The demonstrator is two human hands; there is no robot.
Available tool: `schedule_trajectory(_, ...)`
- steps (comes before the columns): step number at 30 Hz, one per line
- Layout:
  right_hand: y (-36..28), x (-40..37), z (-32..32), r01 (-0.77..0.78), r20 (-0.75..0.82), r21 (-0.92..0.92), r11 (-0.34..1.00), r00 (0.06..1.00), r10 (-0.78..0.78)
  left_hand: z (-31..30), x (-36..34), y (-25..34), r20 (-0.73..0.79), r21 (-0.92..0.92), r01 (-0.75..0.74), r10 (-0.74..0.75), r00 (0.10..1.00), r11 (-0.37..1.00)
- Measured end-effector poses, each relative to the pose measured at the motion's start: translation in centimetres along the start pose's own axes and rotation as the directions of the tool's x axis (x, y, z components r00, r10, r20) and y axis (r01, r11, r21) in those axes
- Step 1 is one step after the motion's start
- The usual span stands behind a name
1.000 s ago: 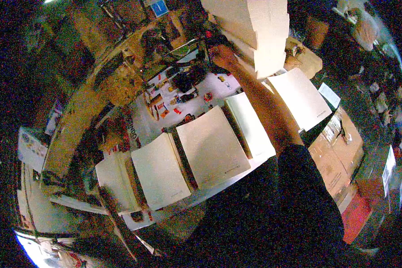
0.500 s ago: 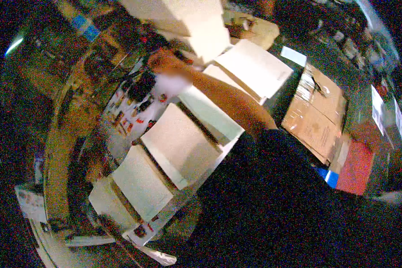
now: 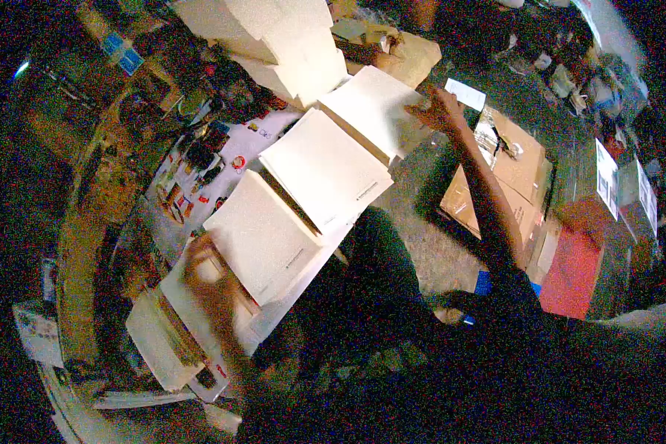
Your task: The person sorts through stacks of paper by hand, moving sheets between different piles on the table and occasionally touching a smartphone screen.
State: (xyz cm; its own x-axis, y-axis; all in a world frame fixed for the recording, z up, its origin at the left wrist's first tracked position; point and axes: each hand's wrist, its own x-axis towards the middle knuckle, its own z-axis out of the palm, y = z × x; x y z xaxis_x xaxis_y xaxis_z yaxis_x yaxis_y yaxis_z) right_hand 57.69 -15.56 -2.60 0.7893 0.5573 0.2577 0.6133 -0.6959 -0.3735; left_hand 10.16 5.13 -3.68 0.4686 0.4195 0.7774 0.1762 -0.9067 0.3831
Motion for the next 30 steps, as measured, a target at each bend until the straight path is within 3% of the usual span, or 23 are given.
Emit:
schedule_trajectory(1,2.7,0.2,2.0,-0.007,0.036,0.085,0.996,0.999,0.004,3.5,3.9,8.3,0.251,-0.086,0.363,-0.332,0.909,0.928)
schedule_trajectory(2,4.1,0.3,3.0,-0.019,0.072,0.166,0.986,0.997,0.007,6.9,4.8,10.3,0.312,-0.201,0.308,-0.237,0.92,0.93)
schedule_trajectory(3,4.4,0.0,3.0,-0.016,0.068,0.161,0.987,0.998,0.005,10.9,4.9,10.8,0.375,-0.196,0.195,-0.111,0.92,0.961)
schedule_trajectory(4,4.3,-0.6,2.9,0.082,-0.102,0.071,0.994,0.992,-0.074,13.5,5.2,11.9,0.392,-0.197,0.096,-0.012,0.92,0.976)
schedule_trajectory(5,4.1,-1.1,2.9,0.165,-0.259,-0.032,0.986,0.951,-0.168,14.8,5.7,13.6,0.487,-0.071,0.089,-0.043,0.872,0.994)
schedule_trajectory(6,3.4,-1.6,2.2,0.213,-0.305,-0.066,0.975,0.926,-0.223,16.5,5.4,14.3,0.606,0.105,0.106,-0.148,0.782,0.989)
schedule_trajectory(10,1.6,-2.4,-0.4,0.237,-0.268,-0.019,0.971,0.935,-0.234,18.5,5.7,13.0,0.629,0.17,0.127,-0.206,0.749,0.977)
schedule_trajectory(11,2.1,-2.0,-0.5,0.198,-0.205,0.178,0.964,0.966,-0.16,18.2,6.1,12.2,0.623,0.177,0.133,-0.216,0.752,0.975)
schedule_trajectory(12,1.9,-1.8,-0.7,0.137,-0.123,0.365,0.921,0.988,-0.098,17.8,6.4,11.2,0.656,0.059,0.161,-0.16,0.738,0.985)
schedule_trajectory(13,1.8,-1.2,-1.0,0.017,-0.006,0.261,0.965,1.0,-0.016,17.6,6.4,10.5,0.682,-0.059,0.191,-0.1,0.724,0.98)
schedule_trajectory(15,1.8,-1.4,-1.1,0.244,-0.116,0.357,0.901,0.969,-0.217,17.0,6.3,10.0,0.655,-0.078,0.24,-0.132,0.744,0.968)
schedule_trajectory(16,2.3,-0.9,-0.9,0.244,-0.113,0.359,0.901,0.969,-0.218,16.3,6.4,9.8,0.658,-0.15,0.399,-0.21,0.723,0.905)
schedule_trajectory(17,3.1,-0.4,-0.7,0.132,0.039,0.355,0.926,0.987,-0.156,15.5,6.2,9.6,0.669,-0.22,0.544,-0.281,0.688,0.81)
schedule_trajectory(18,3.7,0.0,-0.7,0.022,0.186,0.33,0.944,0.979,-0.087,14.2,6.1,9.6,0.647,-0.246,0.554,-0.291,0.705,0.795)
schedule_trajectory(19,3.6,-0.4,-0.9,0.018,0.185,0.325,0.946,0.979,-0.083,13.0,6.0,9.6,0.629,-0.33,0.645,-0.349,0.695,0.689)
schedule_trajectory(20,3.6,-1.1,-0.9,0.01,0.073,0.539,0.842,0.996,-0.058,11.5,5.5,9.7,0.657,-0.388,0.763,-0.426,0.622,0.517)
schedule_trajectory(21,3.5,-1.8,-1.0,0.025,-0.029,0.723,0.691,1.0,-0.005,10.4,4.9,8.9,0.627,-0.459,0.725,-0.391,0.674,0.513)
schedule_trajectory(22,3.2,-1.6,-2.2,-0.064,0.099,0.628,0.776,0.995,0.002,8.2,5.6,9.5,0.614,-0.457,0.703,-0.379,0.693,0.545)
schedule_trajectory(23,2.6,-2.2,-2.7,-0.074,0.11,0.626,0.777,0.994,0.005,7.0,5.6,9.5,0.603,-0.487,0.688,-0.363,0.711,0.538)
schedule_trajectory(25,0.1,-3.5,-2.9,-0.015,0.046,0.7,0.714,0.999,-0.023,5.9,4.5,8.7,0.528,-0.488,0.619,-0.357,0.771,0.615)
schedule_trajectory(27,-1.6,-3.5,-1.7,0.081,-0.005,0.72,0.689,0.994,-0.112,5.1,3.8,8.4,0.55,-0.433,0.641,-0.378,0.744,0.634)
schedule_trajectory(29,-2.9,-3.2,-1.2,0.075,0.017,0.595,0.8,0.994,-0.106,4.3,3.3,8.5,0.573,-0.382,0.663,-0.398,0.717,0.644)
schedule_trajectory(30,-2.5,-2.5,-0.5,0.038,0.015,0.596,0.802,0.998,-0.058,4.1,3.2,8.7,0.537,-0.324,0.622,-0.402,0.741,0.713)
